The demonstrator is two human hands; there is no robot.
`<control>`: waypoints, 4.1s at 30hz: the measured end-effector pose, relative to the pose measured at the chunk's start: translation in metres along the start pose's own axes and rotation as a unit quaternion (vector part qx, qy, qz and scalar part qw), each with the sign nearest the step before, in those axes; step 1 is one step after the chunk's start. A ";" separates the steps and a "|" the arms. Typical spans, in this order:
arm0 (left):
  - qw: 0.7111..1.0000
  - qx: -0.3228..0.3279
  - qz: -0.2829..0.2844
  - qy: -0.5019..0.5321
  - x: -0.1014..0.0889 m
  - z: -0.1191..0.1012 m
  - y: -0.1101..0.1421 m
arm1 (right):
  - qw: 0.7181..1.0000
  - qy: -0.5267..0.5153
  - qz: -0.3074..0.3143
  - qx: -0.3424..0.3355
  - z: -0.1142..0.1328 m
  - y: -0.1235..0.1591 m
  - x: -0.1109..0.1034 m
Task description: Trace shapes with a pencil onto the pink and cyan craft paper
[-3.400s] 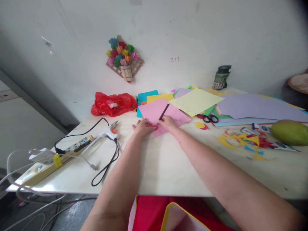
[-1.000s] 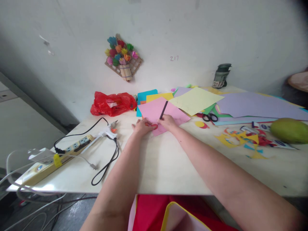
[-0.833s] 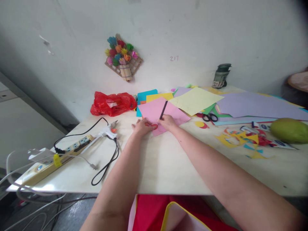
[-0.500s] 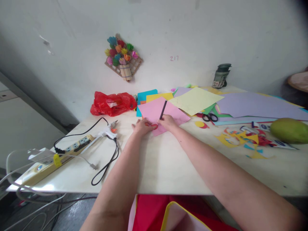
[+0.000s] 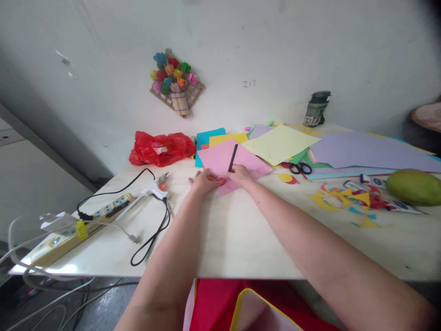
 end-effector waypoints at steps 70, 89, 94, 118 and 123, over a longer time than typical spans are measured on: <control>0.999 0.020 -0.012 -0.040 0.001 0.002 -0.006 | 0.997 -0.059 0.023 -0.045 0.009 0.003 0.008; 0.999 0.028 -0.013 -0.043 0.003 0.001 -0.007 | 0.989 -0.123 0.015 -0.076 0.009 0.001 0.016; 0.999 0.018 -0.002 -0.050 0.002 0.003 -0.006 | 0.989 -0.122 0.033 -0.072 0.010 0.002 0.018; 0.990 0.048 0.100 -0.086 -0.002 0.000 0.006 | 0.985 -0.147 0.049 -0.077 0.020 0.004 0.029; 0.989 0.064 0.105 -0.088 -0.002 0.000 0.007 | 0.987 -0.128 0.051 -0.079 0.020 0.003 0.030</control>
Point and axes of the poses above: each hand's wrist, its own y-axis away from the middle knuckle, its own x-axis out of the palm, z = x × y, the point moved 9 cm from there along -y, towards the middle knuckle, and after that the axes turned 9 degrees about -x, right-handed, at the moved point
